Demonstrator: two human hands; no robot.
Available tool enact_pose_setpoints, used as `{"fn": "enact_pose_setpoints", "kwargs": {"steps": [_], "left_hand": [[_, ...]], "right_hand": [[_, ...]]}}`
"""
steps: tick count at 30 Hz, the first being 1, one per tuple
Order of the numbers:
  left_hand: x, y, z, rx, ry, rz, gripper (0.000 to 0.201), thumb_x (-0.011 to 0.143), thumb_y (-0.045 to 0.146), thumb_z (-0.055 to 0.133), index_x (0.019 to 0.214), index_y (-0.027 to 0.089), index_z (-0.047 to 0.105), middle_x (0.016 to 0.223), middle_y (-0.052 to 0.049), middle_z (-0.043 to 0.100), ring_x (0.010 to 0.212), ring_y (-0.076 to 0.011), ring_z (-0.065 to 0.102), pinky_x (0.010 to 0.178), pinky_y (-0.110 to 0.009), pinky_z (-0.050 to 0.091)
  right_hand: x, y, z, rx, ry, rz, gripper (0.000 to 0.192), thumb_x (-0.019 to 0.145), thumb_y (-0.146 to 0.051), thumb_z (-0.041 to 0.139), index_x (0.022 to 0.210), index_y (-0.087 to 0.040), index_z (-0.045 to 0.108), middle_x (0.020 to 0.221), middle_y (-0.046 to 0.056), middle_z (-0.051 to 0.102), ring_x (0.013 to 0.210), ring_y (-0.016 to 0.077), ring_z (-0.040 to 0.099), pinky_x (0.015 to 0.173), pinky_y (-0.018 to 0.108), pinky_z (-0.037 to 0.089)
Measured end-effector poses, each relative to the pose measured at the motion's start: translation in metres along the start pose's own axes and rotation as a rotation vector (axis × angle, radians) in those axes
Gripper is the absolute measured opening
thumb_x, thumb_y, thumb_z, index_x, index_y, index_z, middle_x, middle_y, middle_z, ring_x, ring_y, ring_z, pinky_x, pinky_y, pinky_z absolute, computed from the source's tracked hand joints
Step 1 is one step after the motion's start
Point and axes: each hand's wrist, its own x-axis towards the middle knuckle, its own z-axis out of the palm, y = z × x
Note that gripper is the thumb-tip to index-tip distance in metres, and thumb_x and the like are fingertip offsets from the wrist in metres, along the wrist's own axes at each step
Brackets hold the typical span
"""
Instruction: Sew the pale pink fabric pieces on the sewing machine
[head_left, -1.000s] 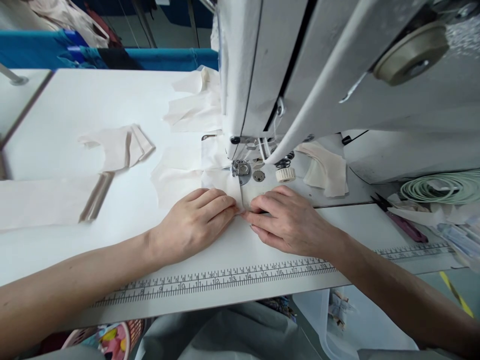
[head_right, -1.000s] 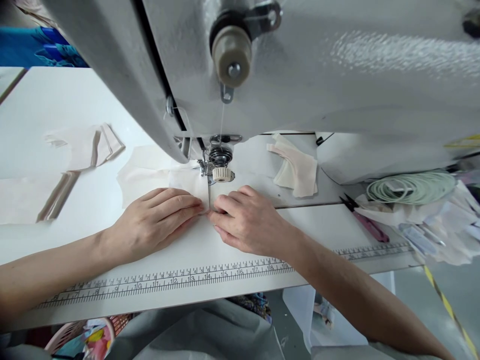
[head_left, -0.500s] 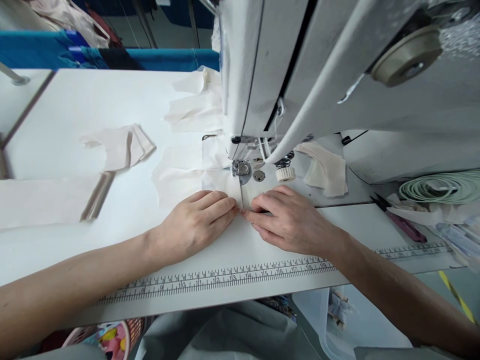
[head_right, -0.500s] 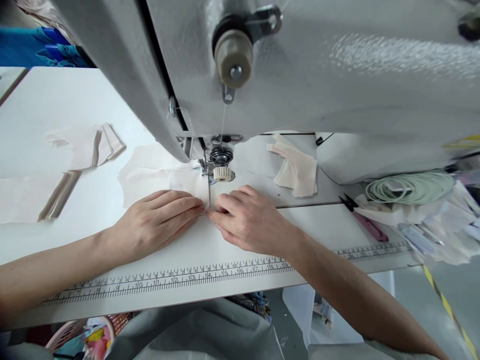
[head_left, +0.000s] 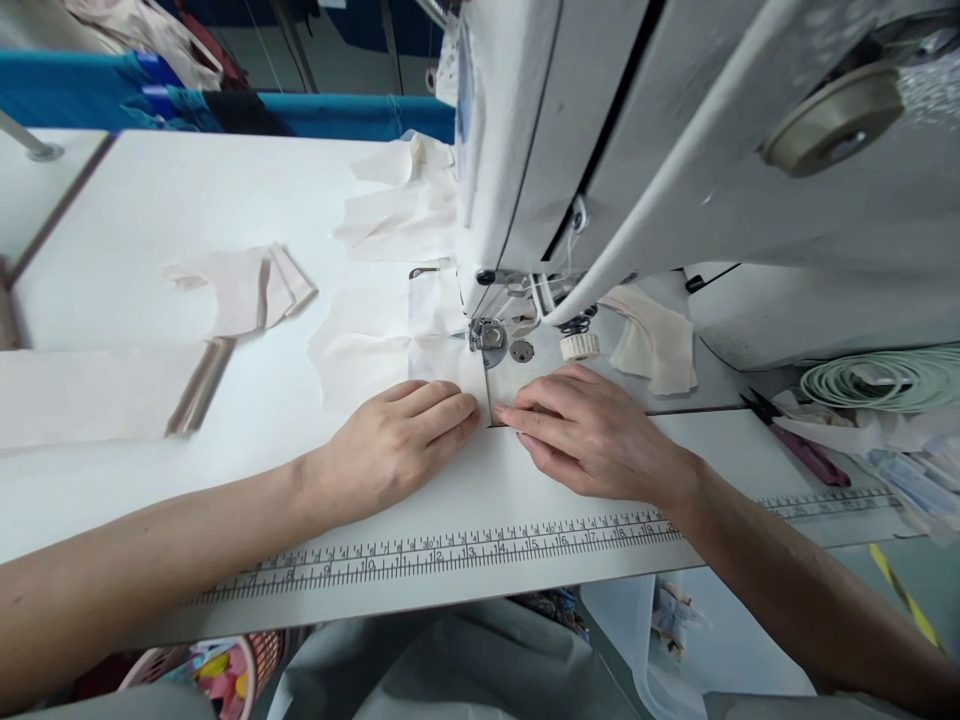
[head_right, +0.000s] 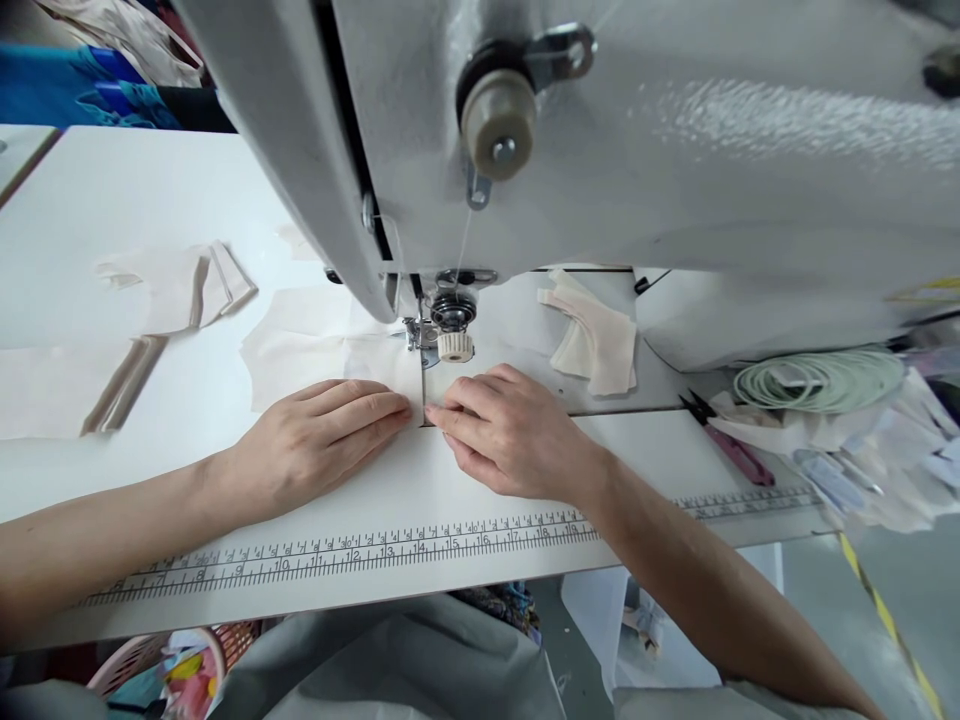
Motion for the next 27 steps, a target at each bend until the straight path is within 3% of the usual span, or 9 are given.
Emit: {"fn": "enact_pose_setpoints", "kwargs": {"steps": [10, 27], "left_hand": [[0.0002, -0.0003, 0.0003, 0.013, 0.004, 0.003, 0.016, 0.096, 0.008, 0.049, 0.105, 0.005, 0.061, 0.105, -0.011, 0.070, 0.093, -0.0219, 0.065, 0.075, -0.034, 0.058], [0.0035, 0.0054, -0.0036, 0.036, -0.021, 0.000, 0.017, 0.094, 0.006, 0.049, 0.094, 0.006, 0.066, 0.101, -0.013, 0.069, 0.087, -0.0226, 0.063, 0.073, -0.036, 0.056]], "right_hand": [[0.0019, -0.0017, -0.0006, -0.073, -0.065, -0.006, 0.028, 0.095, -0.017, 0.047, 0.117, -0.015, 0.064, 0.091, 0.005, 0.063, 0.081, 0.0160, 0.056, 0.077, 0.033, 0.044], [0.0044, -0.0098, 0.0000, -0.052, -0.083, 0.024, 0.025, 0.097, -0.018, 0.045, 0.109, -0.014, 0.066, 0.088, 0.005, 0.062, 0.081, 0.0157, 0.056, 0.081, 0.034, 0.042]]}}
